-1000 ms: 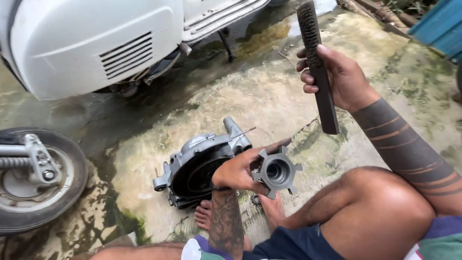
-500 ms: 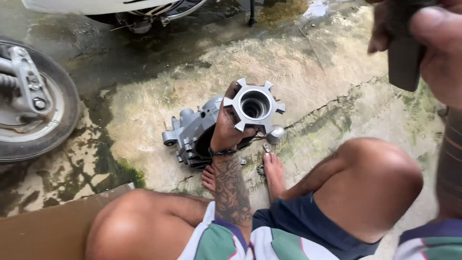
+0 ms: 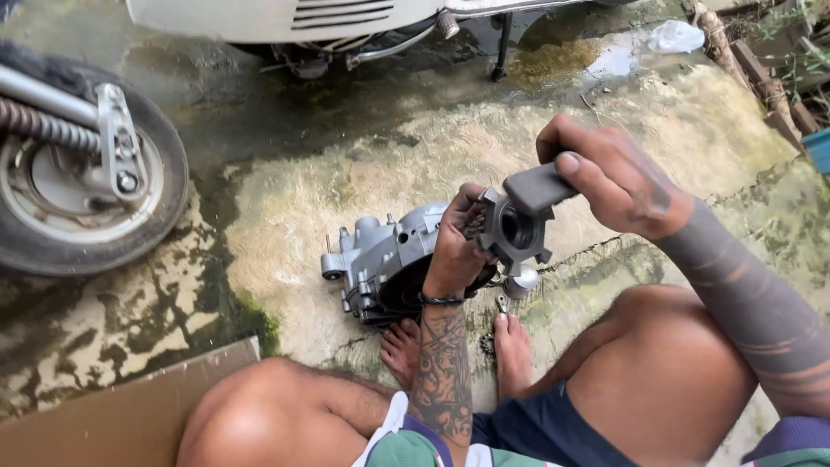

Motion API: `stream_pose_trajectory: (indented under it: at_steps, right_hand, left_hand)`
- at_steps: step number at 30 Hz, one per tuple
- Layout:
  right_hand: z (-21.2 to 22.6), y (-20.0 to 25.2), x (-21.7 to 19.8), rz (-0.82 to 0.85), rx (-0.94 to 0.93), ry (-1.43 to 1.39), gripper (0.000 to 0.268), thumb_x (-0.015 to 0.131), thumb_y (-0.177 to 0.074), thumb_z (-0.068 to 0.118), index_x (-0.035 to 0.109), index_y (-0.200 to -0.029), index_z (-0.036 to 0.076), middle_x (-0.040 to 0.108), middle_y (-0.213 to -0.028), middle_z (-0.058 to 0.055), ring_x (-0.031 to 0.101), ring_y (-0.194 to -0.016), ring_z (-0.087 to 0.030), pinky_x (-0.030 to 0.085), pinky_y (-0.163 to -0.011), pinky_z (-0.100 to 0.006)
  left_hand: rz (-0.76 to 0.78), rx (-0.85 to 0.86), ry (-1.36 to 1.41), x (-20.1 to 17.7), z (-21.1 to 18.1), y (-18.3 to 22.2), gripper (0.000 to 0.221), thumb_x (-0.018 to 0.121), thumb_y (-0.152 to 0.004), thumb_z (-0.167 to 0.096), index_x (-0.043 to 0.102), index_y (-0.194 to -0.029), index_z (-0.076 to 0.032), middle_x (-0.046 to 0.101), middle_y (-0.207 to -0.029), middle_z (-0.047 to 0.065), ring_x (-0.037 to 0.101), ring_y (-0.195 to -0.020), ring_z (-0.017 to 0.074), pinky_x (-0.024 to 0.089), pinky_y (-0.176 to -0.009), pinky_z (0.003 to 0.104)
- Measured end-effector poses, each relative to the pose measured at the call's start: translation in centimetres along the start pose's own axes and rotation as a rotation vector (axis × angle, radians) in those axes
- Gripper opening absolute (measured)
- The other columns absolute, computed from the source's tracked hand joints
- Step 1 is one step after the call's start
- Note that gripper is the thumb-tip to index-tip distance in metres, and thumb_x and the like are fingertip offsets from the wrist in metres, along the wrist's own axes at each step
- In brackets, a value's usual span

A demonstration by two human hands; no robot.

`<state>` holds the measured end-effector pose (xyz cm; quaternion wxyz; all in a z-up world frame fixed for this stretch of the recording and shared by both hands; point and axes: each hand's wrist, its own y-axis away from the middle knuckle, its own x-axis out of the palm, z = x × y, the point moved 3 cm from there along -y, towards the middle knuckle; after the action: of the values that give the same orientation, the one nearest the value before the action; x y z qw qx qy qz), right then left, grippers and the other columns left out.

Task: Cleaning and scraping motorcycle engine components including the casing, piston, and gears using a metal file while sitting on the ground.

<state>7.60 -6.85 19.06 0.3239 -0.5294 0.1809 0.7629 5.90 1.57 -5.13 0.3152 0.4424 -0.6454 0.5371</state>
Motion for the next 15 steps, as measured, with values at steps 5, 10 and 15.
stream_pose_trajectory:
  at_steps: [5,10,15]
  right_hand:
    - [-1.1,0.0,0.0,-0.124,0.005,0.046,0.036,0.060,-0.095,0.041,0.060,-0.106,0.007,0.056,-0.076,-0.018,0.060,-0.076,-0.046,0.047,-0.071,-0.054]
    - [3.0,-0.1,0.2,-0.093,-0.286,0.417,0.019,0.051,-0.095,0.029,0.057,-0.090,0.012,0.055,-0.069,-0.004,0.053,-0.065,-0.024,0.038,-0.098,-0.044]
    - [0.0,0.2,-0.4,-0.133,-0.148,0.384,0.024,0.046,-0.097,0.028,0.056,-0.093,0.007,0.056,-0.075,-0.007,0.047,-0.067,-0.024,0.034,-0.096,-0.041]
  left_hand:
    - [-0.088,0.056,0.214,2.1,0.4,-0.1,0.062,0.086,-0.079,-0.045,0.057,-0.120,-0.007,0.072,-0.079,0.019,0.068,-0.051,0.0214,0.056,-0.040,0.026]
    - [-0.376,-0.088,0.316,-0.2,3.7,1.8,0.044,0.048,-0.110,-0.042,0.056,-0.140,-0.011,0.071,-0.115,0.006,0.069,-0.098,0.0135,0.056,-0.083,0.029]
    - [-0.200,-0.109,0.282,4.4,2.1,1.5,0.045,0.063,-0.104,-0.035,0.054,-0.131,-0.001,0.068,-0.111,0.010,0.069,-0.085,0.0141,0.059,-0.068,0.021]
